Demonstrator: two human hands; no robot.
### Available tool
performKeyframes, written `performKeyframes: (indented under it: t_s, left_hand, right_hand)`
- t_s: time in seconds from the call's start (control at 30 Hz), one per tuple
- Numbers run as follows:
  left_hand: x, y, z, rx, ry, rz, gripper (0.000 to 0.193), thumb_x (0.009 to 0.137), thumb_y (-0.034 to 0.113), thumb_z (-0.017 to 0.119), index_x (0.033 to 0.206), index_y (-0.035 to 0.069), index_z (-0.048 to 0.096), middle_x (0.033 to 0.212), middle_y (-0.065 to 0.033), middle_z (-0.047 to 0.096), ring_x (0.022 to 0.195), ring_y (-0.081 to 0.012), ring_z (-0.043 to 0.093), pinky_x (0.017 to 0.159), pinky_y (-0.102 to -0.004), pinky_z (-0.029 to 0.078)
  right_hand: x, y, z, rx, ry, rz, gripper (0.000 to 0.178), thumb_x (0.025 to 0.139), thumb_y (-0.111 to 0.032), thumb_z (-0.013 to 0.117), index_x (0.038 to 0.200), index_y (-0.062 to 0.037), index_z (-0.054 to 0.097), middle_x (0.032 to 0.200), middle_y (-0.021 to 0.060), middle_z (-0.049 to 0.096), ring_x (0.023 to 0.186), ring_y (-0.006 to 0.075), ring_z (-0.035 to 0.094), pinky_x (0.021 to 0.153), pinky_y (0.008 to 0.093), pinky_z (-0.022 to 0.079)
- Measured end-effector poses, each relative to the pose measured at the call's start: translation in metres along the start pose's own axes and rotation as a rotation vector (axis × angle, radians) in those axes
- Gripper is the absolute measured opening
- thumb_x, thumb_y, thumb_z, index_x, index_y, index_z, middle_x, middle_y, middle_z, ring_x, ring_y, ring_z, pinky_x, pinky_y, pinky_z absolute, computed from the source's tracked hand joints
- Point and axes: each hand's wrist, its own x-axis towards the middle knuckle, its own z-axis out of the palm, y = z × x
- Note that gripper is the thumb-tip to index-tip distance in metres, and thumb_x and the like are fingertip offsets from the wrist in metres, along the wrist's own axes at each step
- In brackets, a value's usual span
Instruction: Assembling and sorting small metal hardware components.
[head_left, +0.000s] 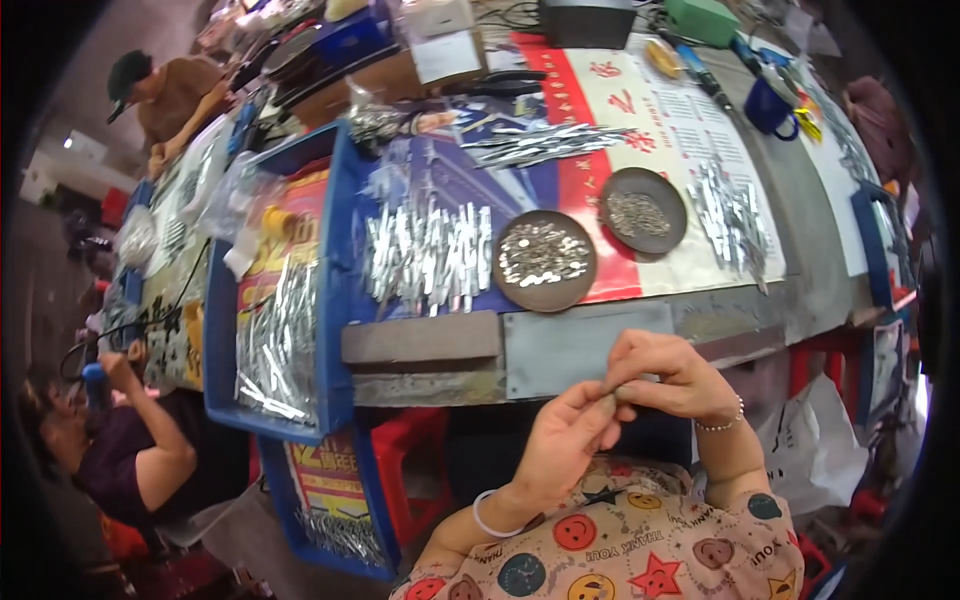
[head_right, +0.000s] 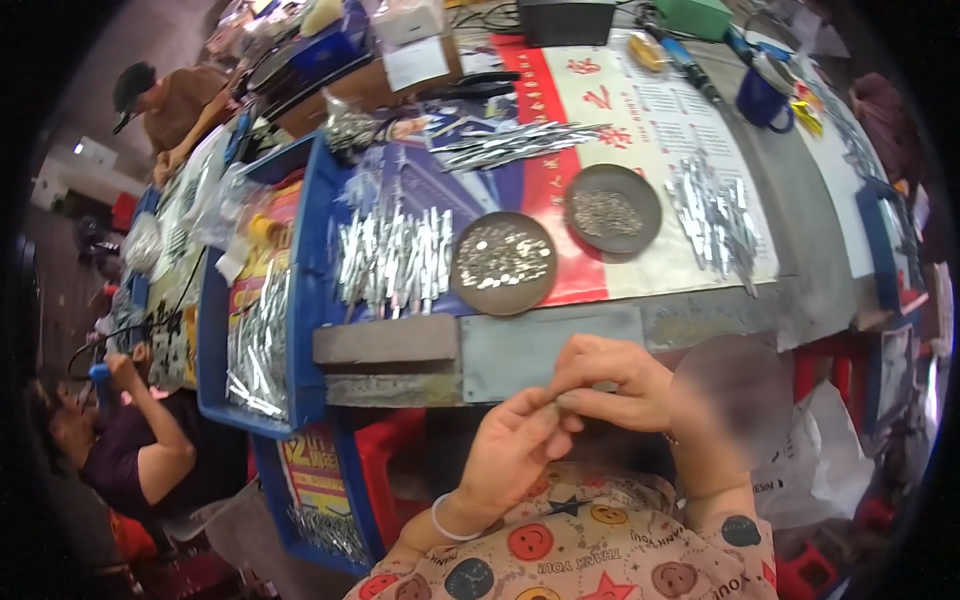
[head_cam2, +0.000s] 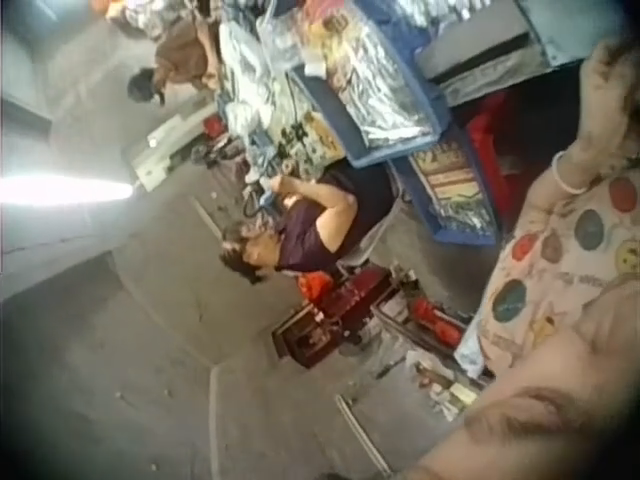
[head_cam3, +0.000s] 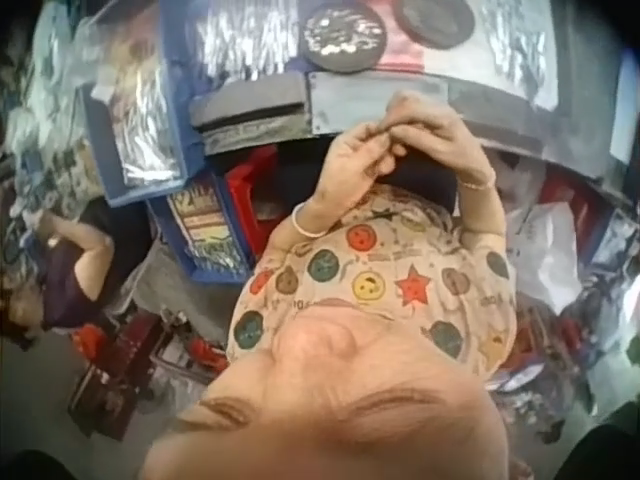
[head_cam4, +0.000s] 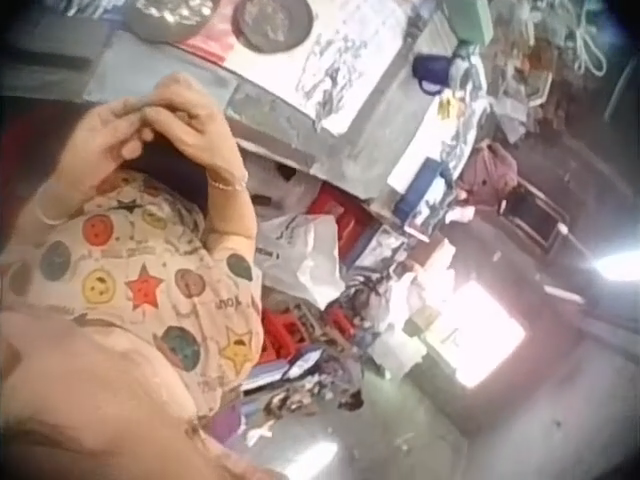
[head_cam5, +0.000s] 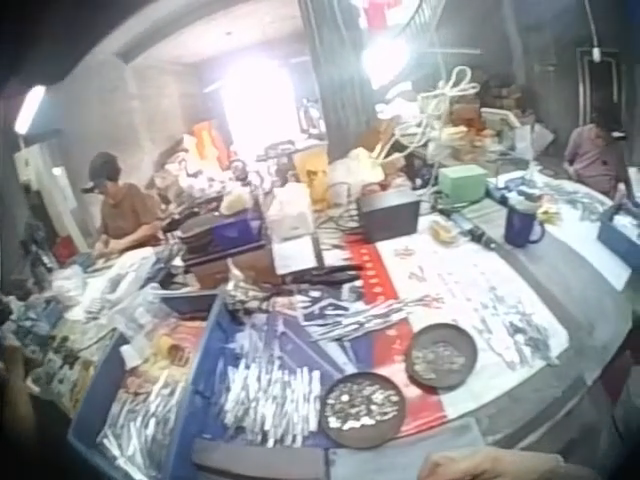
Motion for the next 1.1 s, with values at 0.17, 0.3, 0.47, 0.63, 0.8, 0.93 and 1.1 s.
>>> performKeyframes:
  t_s: [0.17,0.3,0.47,0.63,0.8,0.93,1.1]
  left_hand:
    - [0.007,0.005,-0.008,-0.044,0.001,-0.056,0.02,0.095,0.011,0.053,0.111,0.002,0.06,0.087,-0.0019,0.061,0.069,-0.0067,0.05,0.064,-0.019,0.039]
    - [0.006,0.01,-0.018,-0.067,-0.041,-0.012,0.02,0.094,0.01,0.054,0.111,0.001,0.057,0.089,-0.0025,0.059,0.073,-0.0081,0.051,0.067,-0.02,0.041]
    - [0.002,0.014,-0.028,-0.157,-0.012,0.034,0.017,0.093,0.007,0.055,0.108,0.001,0.055,0.092,-0.0049,0.058,0.075,-0.0109,0.051,0.069,-0.0227,0.043]
    - [-0.008,0.018,-0.033,-0.097,0.025,0.096,0.018,0.093,0.008,0.055,0.109,0.0,0.053,0.093,-0.0058,0.056,0.072,-0.0126,0.053,0.067,-0.0223,0.044]
    - [-0.018,0.023,-0.039,-0.058,0.11,0.128,0.016,0.093,0.008,0.054,0.107,0.0,0.052,0.092,-0.006,0.056,0.063,-0.0101,0.052,0.056,-0.0192,0.043]
    - [-0.025,0.027,-0.038,0.026,0.119,0.136,0.016,0.092,0.007,0.054,0.106,-0.001,0.053,0.09,-0.0055,0.055,0.056,-0.0067,0.045,0.051,-0.0174,0.037]
    - [-0.025,0.023,-0.042,-0.001,0.129,0.122,0.016,0.092,0.007,0.054,0.106,-0.001,0.053,0.09,-0.0057,0.055,0.054,-0.0056,0.04,0.049,-0.0172,0.033]
  right_hand:
    - [0.005,-0.001,-0.006,-0.149,-0.026,-0.012,0.01,0.082,-0.004,0.063,0.092,-0.003,0.066,0.084,0.0068,0.058,0.077,0.0179,0.056,0.065,0.028,0.045]
    - [0.023,0.0,-0.014,-0.273,0.027,-0.074,0.009,0.082,-0.005,0.062,0.09,-0.0017,0.064,0.083,0.0085,0.059,0.075,0.0203,0.057,0.063,0.0296,0.045]
    - [0.047,0.009,-0.018,-0.53,0.183,-0.099,0.01,0.08,-0.003,0.064,0.09,-0.0011,0.061,0.082,0.0103,0.057,0.073,0.026,0.056,0.064,0.0325,0.045]
    - [0.065,0.021,-0.01,-0.763,0.108,-0.19,0.014,0.081,-0.007,0.063,0.095,-0.0035,0.061,0.086,0.0095,0.054,0.082,0.0257,0.056,0.071,0.0355,0.044]
    - [0.076,0.034,-0.008,-1.103,-0.008,-0.18,0.018,0.08,-0.009,0.063,0.096,-0.0033,0.062,0.09,0.0082,0.054,0.09,0.0225,0.053,0.082,0.0345,0.039]
    - [0.077,0.043,-0.007,-1.195,0.008,-0.239,0.018,0.079,-0.01,0.062,0.095,-0.0027,0.061,0.087,0.0077,0.051,0.086,0.0225,0.053,0.081,0.0344,0.039]
    - [0.072,0.042,-0.003,-1.145,-0.007,-0.239,0.018,0.078,-0.011,0.063,0.094,-0.0032,0.06,0.087,0.0078,0.051,0.087,0.0226,0.053,0.08,0.0345,0.039]
